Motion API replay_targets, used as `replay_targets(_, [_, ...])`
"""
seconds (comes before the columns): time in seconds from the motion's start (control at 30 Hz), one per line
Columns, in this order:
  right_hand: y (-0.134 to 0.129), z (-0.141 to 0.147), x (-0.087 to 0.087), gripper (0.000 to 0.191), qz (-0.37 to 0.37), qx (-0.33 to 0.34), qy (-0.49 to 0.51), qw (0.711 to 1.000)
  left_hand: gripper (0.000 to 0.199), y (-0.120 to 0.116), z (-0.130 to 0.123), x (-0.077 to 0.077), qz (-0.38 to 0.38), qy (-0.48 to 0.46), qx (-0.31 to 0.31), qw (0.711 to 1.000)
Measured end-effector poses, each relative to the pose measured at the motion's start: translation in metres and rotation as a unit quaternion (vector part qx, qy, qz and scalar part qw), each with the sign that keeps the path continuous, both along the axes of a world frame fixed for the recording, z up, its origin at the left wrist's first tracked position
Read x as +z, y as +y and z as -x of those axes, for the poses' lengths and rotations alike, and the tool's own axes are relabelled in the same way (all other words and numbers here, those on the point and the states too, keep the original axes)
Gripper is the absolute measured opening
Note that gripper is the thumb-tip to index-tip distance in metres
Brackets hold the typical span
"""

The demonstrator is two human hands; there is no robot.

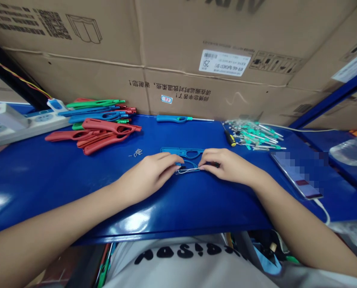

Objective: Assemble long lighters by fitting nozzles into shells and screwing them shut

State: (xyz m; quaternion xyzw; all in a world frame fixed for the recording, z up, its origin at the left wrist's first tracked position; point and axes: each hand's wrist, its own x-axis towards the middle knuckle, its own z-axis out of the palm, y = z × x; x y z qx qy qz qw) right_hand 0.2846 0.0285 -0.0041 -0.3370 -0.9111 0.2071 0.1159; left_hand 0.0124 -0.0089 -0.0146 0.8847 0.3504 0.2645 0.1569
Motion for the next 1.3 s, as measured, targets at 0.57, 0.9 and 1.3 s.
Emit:
replay_targets(0.57, [-0.001,0.007,-0.001,0.012,0.095,-0.085,0.005,0.992,0.018,0.01,0.001,-0.003,-0.003,0.0,-0.005,1.0])
replay_targets(0.9, [-0.002,0.003,0.001,0.009,0.077,-0.038,0.017,0.996,0.024,0.011,0.003,-0.008,-0.032,0.036,-0.02,0.999])
replay_targets(1.3, [-0.002,0.0,0.004,0.009,0.068,-0.015,0.008,0.998,0.022,0.015,0.005,-0.009,-0.039,0.012,-0.017,0.999])
